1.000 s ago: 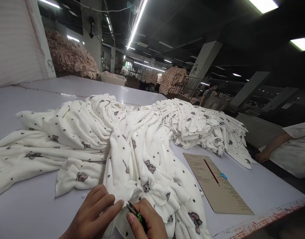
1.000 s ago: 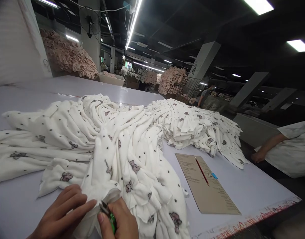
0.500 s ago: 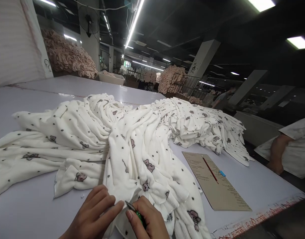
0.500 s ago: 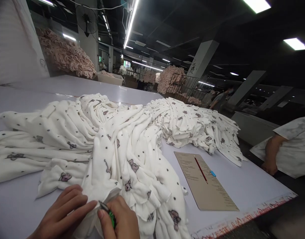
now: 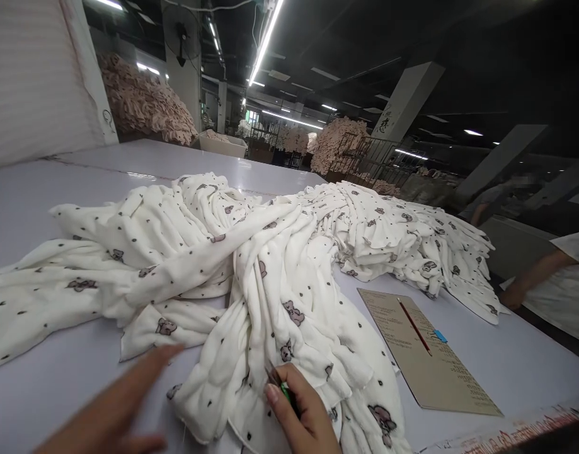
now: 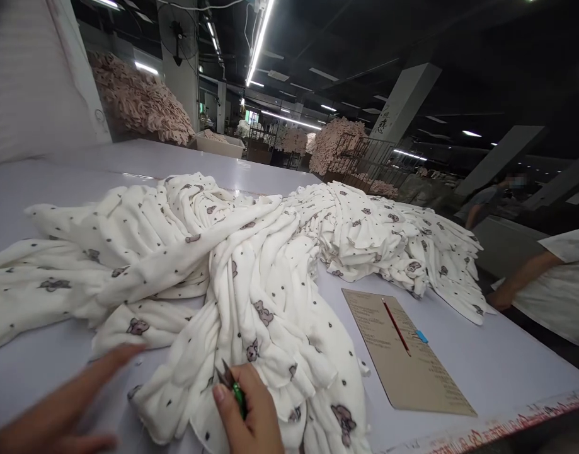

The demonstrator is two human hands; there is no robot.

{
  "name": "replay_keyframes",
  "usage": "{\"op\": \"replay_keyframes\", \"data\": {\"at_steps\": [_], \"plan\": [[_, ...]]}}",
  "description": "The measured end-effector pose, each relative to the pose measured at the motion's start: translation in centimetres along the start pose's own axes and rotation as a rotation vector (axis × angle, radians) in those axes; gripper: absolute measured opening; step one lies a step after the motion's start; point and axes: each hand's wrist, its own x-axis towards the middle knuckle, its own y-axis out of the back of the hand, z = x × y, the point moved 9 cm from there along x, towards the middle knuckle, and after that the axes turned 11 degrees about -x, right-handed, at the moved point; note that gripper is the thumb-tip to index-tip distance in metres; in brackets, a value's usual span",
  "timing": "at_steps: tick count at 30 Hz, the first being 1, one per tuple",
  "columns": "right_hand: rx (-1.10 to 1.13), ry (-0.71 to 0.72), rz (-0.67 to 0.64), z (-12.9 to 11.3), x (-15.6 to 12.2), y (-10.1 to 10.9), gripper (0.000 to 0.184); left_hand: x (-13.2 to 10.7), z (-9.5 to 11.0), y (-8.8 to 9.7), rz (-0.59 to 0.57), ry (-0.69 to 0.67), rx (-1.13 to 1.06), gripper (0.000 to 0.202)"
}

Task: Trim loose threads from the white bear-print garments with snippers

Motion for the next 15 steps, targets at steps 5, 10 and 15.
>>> {"op": "replay_keyframes", "data": {"at_steps": [5, 10, 15], "plan": [[0.098, 0.137, -0.045, -3.2, 0.7, -3.3, 0.033, 1.3, 4.5, -6.3, -0.133, 0.169, -0.321, 0.024], [-0.035, 0.24, 0.156, -4.1, -0.6, -2.8, 0.054, 2.9, 9.0, -3.7, -0.009, 0.344, -0.837, 0.027], [-0.113, 0.316, 0.149, -4.5, -0.4, -2.8, 0.015, 3.6, 10.0, -5.6, 0.003, 0.447, -1.275, 0.028]]}}
